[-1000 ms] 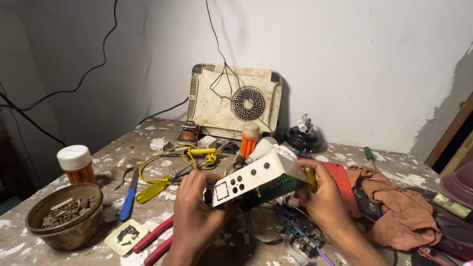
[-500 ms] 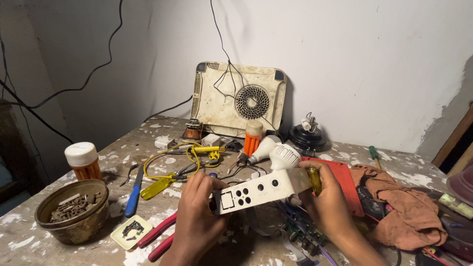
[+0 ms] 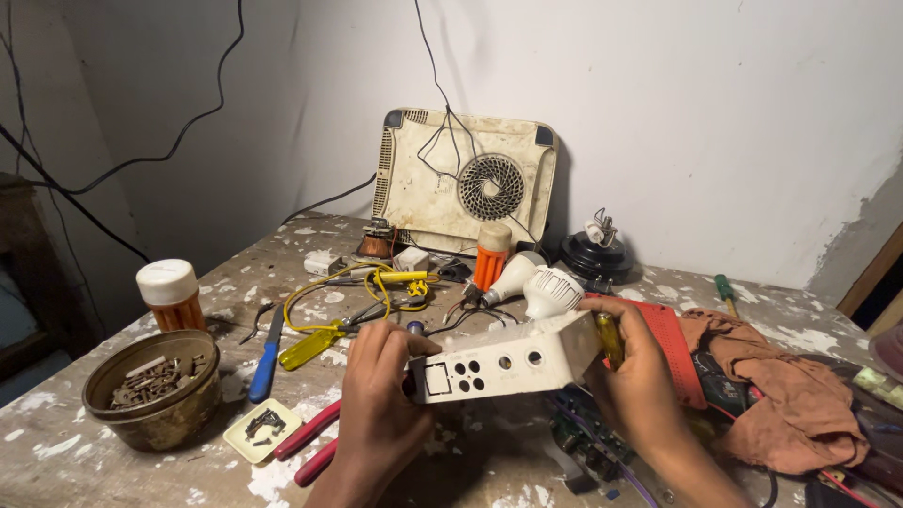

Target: The person uses a yellow-handled screwdriver to tighten screws on a white electronic device, likely a remote control, held in the left hand. The person repeatedly adjusts the device's orientation and tightens multiple screws on its back panel.

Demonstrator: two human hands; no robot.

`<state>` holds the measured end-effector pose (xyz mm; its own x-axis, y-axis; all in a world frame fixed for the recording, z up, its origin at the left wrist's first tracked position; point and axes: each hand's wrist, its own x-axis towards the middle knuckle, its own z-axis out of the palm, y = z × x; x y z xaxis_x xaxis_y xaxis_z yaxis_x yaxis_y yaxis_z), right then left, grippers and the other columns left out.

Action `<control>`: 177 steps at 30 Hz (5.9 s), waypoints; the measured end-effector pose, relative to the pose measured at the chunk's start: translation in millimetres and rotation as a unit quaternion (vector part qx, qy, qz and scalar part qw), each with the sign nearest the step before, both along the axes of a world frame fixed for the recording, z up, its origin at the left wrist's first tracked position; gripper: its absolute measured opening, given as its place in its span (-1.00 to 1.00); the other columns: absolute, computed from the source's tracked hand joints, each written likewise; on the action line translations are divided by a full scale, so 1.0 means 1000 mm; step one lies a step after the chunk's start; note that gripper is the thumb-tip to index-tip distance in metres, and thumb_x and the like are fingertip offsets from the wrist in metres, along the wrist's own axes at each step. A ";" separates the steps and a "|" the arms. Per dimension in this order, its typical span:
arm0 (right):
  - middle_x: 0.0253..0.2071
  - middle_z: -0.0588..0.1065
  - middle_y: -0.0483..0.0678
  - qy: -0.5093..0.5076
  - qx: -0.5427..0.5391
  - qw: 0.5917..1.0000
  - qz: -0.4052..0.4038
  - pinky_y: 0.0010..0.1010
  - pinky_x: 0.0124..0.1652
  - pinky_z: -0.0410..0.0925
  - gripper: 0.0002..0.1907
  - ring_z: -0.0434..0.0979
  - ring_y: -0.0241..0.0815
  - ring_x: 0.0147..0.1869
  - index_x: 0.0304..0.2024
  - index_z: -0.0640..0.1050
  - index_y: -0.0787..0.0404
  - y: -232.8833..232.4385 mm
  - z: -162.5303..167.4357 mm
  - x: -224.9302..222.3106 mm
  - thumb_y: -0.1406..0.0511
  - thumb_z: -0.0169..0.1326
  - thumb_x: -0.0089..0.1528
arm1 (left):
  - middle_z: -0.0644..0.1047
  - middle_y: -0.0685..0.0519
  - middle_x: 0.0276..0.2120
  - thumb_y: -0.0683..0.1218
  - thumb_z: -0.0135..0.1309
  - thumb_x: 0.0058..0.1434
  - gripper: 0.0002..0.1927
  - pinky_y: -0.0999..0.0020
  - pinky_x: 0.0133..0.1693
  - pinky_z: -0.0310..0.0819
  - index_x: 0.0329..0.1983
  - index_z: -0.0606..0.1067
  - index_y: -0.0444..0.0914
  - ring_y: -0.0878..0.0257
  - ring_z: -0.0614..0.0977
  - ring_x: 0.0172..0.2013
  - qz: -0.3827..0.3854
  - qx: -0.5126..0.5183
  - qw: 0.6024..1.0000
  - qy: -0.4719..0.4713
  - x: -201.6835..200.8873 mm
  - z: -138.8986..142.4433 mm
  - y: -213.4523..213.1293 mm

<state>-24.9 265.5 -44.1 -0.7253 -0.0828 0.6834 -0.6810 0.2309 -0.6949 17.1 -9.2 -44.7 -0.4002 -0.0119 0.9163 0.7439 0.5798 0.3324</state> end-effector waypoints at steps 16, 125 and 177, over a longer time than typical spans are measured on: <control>0.01 0.63 0.04 -0.048 0.248 0.960 -0.125 -0.36 0.02 0.42 -0.28 0.66 -0.15 0.11 0.17 0.48 0.08 0.006 0.025 0.020 0.69 -0.12 0.02 | 0.48 -0.04 -0.25 -0.24 0.18 -0.26 -0.53 0.13 -0.18 0.30 -0.18 0.48 -0.26 0.00 0.49 -0.19 0.023 -0.182 0.980 0.075 0.006 0.002 -0.020; -0.08 0.47 0.10 0.029 0.378 0.914 -0.148 -0.13 -0.20 0.49 -0.53 0.62 0.10 -0.18 0.05 0.55 0.18 -0.084 0.022 0.016 0.11 0.26 0.16 | 0.43 -0.09 -0.29 -0.37 0.05 -0.03 -0.71 0.25 -0.29 0.42 -0.20 0.41 -0.39 0.11 0.50 -0.31 0.068 0.161 0.982 -0.076 -0.026 -0.023 -0.016; 0.05 0.45 0.09 -0.030 0.302 0.928 -0.215 -0.17 0.08 0.34 -0.46 0.49 0.00 0.11 0.08 0.50 0.23 -0.083 0.006 -0.013 0.12 0.30 0.15 | 0.59 -0.11 -0.24 0.11 0.03 0.35 -0.50 0.16 -0.32 0.50 0.04 0.48 -0.44 0.19 0.57 -0.34 -0.178 0.562 0.738 -0.328 -0.063 -0.037 -0.078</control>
